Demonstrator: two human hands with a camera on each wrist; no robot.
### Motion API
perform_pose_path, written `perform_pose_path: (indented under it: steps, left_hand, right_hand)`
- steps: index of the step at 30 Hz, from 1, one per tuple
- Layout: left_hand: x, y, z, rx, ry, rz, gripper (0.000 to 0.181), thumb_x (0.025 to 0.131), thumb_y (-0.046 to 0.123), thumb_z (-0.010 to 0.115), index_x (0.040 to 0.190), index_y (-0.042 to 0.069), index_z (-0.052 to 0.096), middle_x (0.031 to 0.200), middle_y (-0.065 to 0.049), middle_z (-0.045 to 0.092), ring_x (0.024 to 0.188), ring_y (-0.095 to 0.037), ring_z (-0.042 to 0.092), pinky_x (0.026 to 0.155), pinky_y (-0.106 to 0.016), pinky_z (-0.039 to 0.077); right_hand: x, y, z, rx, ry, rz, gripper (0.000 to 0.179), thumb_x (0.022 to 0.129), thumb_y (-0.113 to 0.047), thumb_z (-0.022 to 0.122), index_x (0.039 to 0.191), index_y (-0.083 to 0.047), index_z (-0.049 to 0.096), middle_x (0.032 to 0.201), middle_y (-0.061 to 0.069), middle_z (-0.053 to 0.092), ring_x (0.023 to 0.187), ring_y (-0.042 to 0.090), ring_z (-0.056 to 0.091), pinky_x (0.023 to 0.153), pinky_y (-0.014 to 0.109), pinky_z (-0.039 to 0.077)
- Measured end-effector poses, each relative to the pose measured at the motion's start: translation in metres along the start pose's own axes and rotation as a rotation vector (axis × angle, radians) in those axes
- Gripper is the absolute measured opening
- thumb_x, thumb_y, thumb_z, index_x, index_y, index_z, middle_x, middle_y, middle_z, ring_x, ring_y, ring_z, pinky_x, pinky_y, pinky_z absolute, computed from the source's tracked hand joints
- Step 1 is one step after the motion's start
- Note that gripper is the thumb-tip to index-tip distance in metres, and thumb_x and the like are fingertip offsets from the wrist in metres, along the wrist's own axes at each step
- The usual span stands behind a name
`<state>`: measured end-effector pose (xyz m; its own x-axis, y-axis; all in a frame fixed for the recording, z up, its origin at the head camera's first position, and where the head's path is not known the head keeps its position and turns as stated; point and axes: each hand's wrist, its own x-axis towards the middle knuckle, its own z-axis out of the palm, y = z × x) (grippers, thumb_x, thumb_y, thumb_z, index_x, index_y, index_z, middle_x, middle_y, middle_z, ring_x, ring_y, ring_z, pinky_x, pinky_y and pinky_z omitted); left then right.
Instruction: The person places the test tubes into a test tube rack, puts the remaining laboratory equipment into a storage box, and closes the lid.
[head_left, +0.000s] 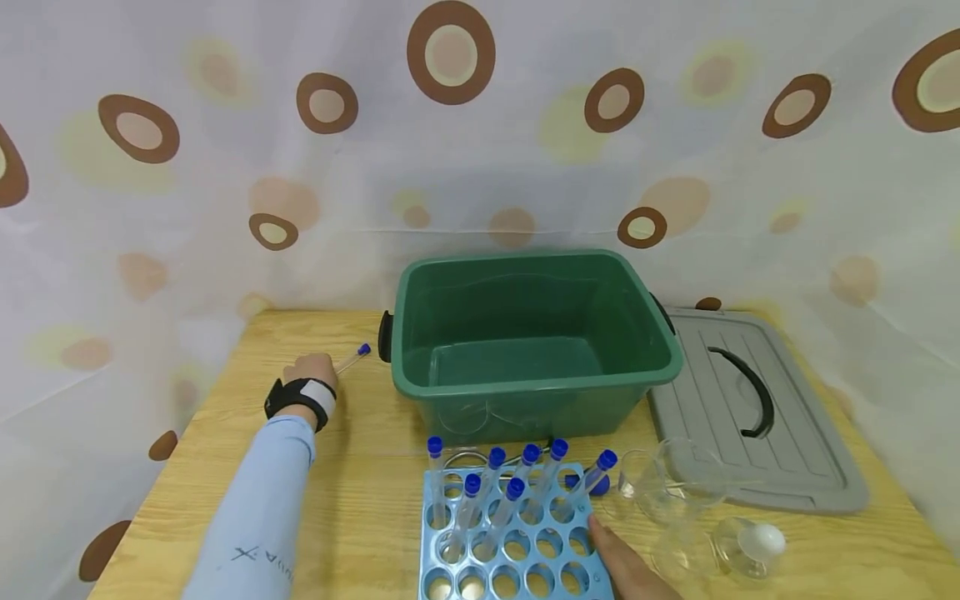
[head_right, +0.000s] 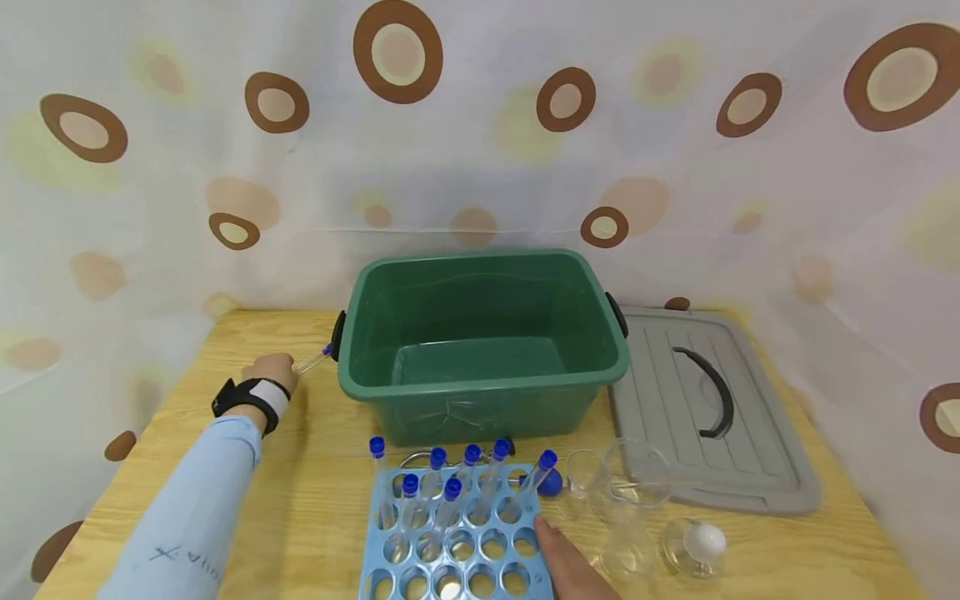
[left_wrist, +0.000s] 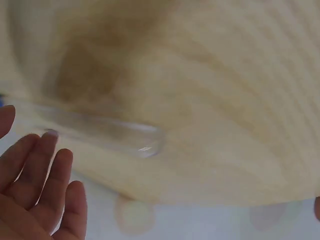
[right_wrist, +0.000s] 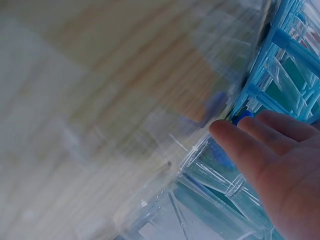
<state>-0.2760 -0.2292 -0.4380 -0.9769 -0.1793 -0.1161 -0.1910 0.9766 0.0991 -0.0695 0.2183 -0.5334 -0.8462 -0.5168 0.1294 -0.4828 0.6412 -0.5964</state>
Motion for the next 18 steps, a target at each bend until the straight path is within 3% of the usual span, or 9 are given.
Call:
perform_pose_path:
  steps: [3, 8, 10, 13, 16, 18]
  left_hand:
    - [-0.010, -0.004, 0.005, -0.010, 0.028, -0.005, 0.020, 0.087, 0.000, 0.052, 0.072, -0.003, 0.064, 0.075, -0.020, 0.066, 0.073, -0.035, 0.062, 0.070, -0.048, 0.048]
    - [-0.014, -0.011, 0.009, -0.039, 0.013, 0.001, 0.020, 0.086, 0.003, 0.054, 0.069, 0.000, 0.065, 0.069, -0.015, 0.065, 0.065, -0.029, 0.061, 0.062, -0.045, 0.049]
    - [-0.011, -0.013, 0.009, -0.068, -0.003, -0.016, 0.017, 0.088, 0.005, 0.055, 0.078, -0.001, 0.067, 0.075, -0.016, 0.068, 0.069, -0.029, 0.063, 0.064, -0.045, 0.050]
    - [-0.007, -0.017, 0.007, -0.141, 0.021, -0.030, 0.020, 0.089, 0.012, 0.055, 0.094, -0.002, 0.068, 0.089, -0.017, 0.070, 0.074, -0.030, 0.065, 0.065, -0.043, 0.051]
    - [-0.013, -0.020, -0.006, -0.237, 0.072, -0.032, 0.028, 0.090, 0.016, 0.054, 0.106, -0.003, 0.065, 0.099, -0.019, 0.068, 0.080, -0.031, 0.065, 0.066, -0.040, 0.052]
    - [-0.022, -0.020, -0.018, -0.313, 0.105, -0.033, 0.031, 0.090, 0.018, 0.053, 0.111, -0.005, 0.062, 0.104, -0.021, 0.067, 0.083, -0.033, 0.065, 0.068, -0.040, 0.052]
  right_hand:
    - [0.000, 0.000, 0.000, 0.015, -0.047, 0.030, 0.086, 0.090, -0.053, 0.052, 0.149, -0.035, -0.008, 0.140, 0.032, 0.038, 0.121, 0.048, 0.041, 0.091, 0.040, 0.047]
    - [0.000, 0.001, 0.001, -0.040, -0.025, 0.015, 0.088, 0.088, -0.055, 0.052, 0.148, -0.036, -0.009, 0.138, 0.030, 0.042, 0.119, 0.045, 0.046, 0.089, 0.037, 0.048]
    - [0.000, 0.002, 0.002, -0.045, -0.012, 0.010, 0.088, 0.088, -0.055, 0.053, 0.148, -0.037, -0.008, 0.138, 0.030, 0.043, 0.121, 0.043, 0.045, 0.089, 0.036, 0.048]
    - [0.001, 0.003, 0.004, -0.049, 0.020, -0.021, 0.084, 0.089, -0.056, 0.050, 0.149, -0.037, -0.007, 0.136, 0.030, 0.044, 0.124, 0.035, 0.042, 0.089, 0.035, 0.048]
    - [0.002, 0.005, 0.005, -0.064, 0.054, -0.062, 0.083, 0.089, -0.059, 0.047, 0.150, -0.034, -0.005, 0.134, 0.031, 0.046, 0.125, 0.031, 0.041, 0.088, 0.034, 0.048]
    - [0.003, 0.005, 0.005, -0.062, 0.048, -0.063, 0.083, 0.090, -0.059, 0.046, 0.149, -0.034, -0.006, 0.133, 0.032, 0.046, 0.123, 0.036, 0.045, 0.087, 0.035, 0.048]
